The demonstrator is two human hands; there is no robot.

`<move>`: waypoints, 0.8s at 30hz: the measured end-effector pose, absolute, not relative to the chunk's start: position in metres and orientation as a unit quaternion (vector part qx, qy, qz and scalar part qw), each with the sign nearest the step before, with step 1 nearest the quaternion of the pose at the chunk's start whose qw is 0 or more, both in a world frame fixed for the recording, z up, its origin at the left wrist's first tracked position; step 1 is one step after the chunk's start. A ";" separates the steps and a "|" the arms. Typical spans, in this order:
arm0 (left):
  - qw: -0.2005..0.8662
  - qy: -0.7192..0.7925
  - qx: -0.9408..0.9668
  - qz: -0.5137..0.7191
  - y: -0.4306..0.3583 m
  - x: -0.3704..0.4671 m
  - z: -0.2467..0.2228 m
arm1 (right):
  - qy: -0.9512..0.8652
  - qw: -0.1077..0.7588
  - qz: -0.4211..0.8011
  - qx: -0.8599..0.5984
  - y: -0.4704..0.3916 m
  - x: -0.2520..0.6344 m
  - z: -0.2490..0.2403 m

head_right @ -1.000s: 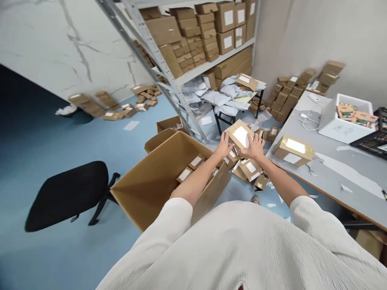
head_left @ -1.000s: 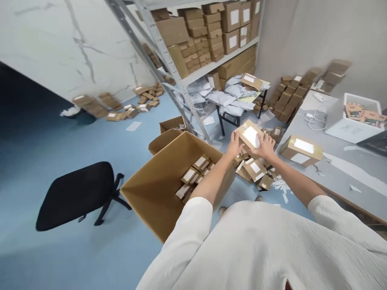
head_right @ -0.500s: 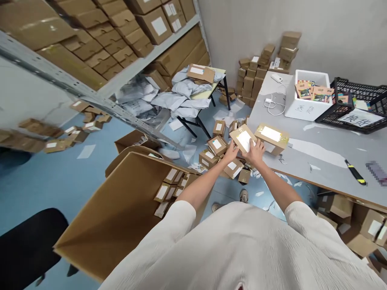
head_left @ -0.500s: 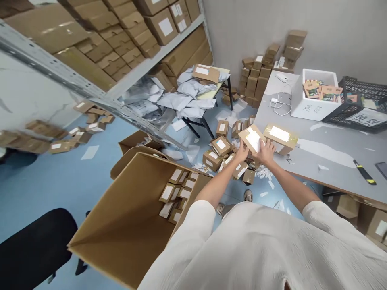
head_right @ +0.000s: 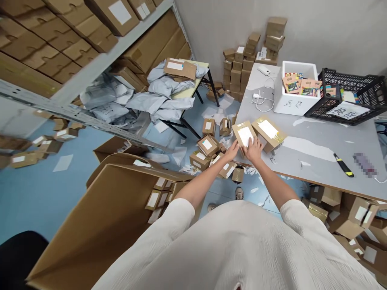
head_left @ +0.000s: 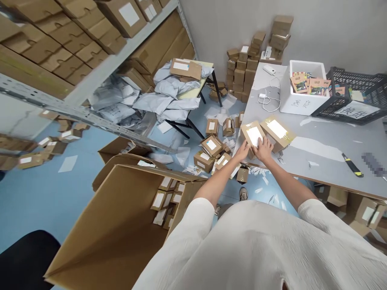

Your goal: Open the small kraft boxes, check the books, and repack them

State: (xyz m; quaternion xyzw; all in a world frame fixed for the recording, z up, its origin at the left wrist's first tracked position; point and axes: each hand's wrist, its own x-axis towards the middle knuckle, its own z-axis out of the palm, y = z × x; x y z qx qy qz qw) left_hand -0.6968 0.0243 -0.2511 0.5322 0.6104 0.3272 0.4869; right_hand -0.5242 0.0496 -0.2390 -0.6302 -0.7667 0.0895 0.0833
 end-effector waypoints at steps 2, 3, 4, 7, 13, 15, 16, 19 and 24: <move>0.473 0.626 0.540 0.305 0.024 -0.697 -0.253 | -0.776 0.094 0.086 -0.618 0.050 -0.524 -0.241; 0.463 0.633 0.544 0.298 0.022 -0.698 -0.255 | -0.782 0.098 0.085 -0.610 0.050 -0.526 -0.242; 0.453 0.638 0.549 0.294 0.020 -0.701 -0.257 | -0.788 0.102 0.085 -0.601 0.050 -0.529 -0.242; 0.418 0.648 0.565 0.294 0.006 -0.721 -0.266 | -0.810 0.109 0.090 -0.569 0.051 -0.548 -0.245; 0.334 0.712 0.523 0.328 -0.059 -0.807 -0.277 | -0.871 0.099 0.110 -0.468 0.029 -0.628 -0.248; 0.303 0.745 0.486 0.341 -0.091 -0.842 -0.278 | -0.894 0.084 0.119 -0.424 0.012 -0.666 -0.247; 0.289 0.761 0.466 0.347 -0.109 -0.859 -0.278 | -0.904 0.077 0.121 -0.403 0.002 -0.686 -0.246; 0.254 0.801 0.404 0.361 -0.172 -0.909 -0.280 | -0.931 0.063 0.127 -0.335 -0.034 -0.748 -0.243; 0.221 0.849 0.287 0.384 -0.290 -0.976 -0.291 | -0.964 0.043 0.151 -0.215 -0.109 -0.843 -0.238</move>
